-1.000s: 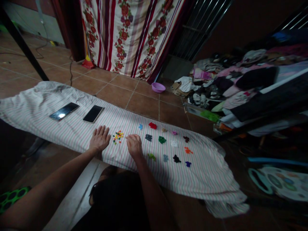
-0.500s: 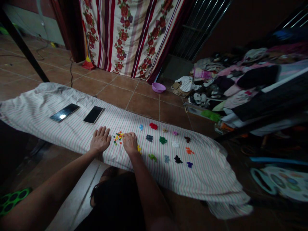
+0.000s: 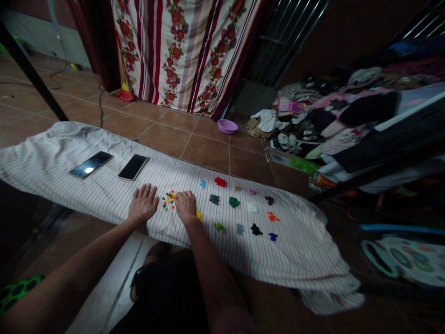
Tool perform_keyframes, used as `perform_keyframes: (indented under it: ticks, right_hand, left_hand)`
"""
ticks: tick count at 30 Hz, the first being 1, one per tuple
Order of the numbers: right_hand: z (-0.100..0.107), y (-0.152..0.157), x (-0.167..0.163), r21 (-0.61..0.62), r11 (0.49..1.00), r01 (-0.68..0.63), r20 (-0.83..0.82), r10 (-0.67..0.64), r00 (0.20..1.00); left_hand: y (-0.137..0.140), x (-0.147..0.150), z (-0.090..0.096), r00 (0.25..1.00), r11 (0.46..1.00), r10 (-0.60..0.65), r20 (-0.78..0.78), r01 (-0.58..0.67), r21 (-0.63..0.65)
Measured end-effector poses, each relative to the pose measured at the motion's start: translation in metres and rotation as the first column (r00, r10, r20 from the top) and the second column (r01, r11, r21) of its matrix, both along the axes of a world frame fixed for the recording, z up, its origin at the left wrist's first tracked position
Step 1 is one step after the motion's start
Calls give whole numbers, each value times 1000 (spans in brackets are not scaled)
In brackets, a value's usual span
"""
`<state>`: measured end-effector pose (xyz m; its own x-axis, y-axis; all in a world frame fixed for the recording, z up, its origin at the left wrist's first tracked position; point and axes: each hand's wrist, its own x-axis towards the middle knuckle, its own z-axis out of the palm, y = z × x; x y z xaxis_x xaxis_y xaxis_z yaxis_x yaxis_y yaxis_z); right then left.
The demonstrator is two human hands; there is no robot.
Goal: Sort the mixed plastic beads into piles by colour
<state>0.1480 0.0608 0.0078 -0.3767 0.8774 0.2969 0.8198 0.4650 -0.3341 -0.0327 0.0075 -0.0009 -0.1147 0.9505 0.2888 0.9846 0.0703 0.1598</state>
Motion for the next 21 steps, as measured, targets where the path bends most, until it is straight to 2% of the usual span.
perform_keyframes:
  ticks: [11, 21]
  right_hand:
    - [18, -6, 8, -149, 988, 28, 151, -6, 988]
    - [17, 2, 46, -140, 990, 26, 69, -17, 997]
  left_hand:
    - [0, 0, 2, 999, 999, 12, -49, -14, -43]
    - [0, 0, 2, 1000, 998, 17, -17, -18, -64]
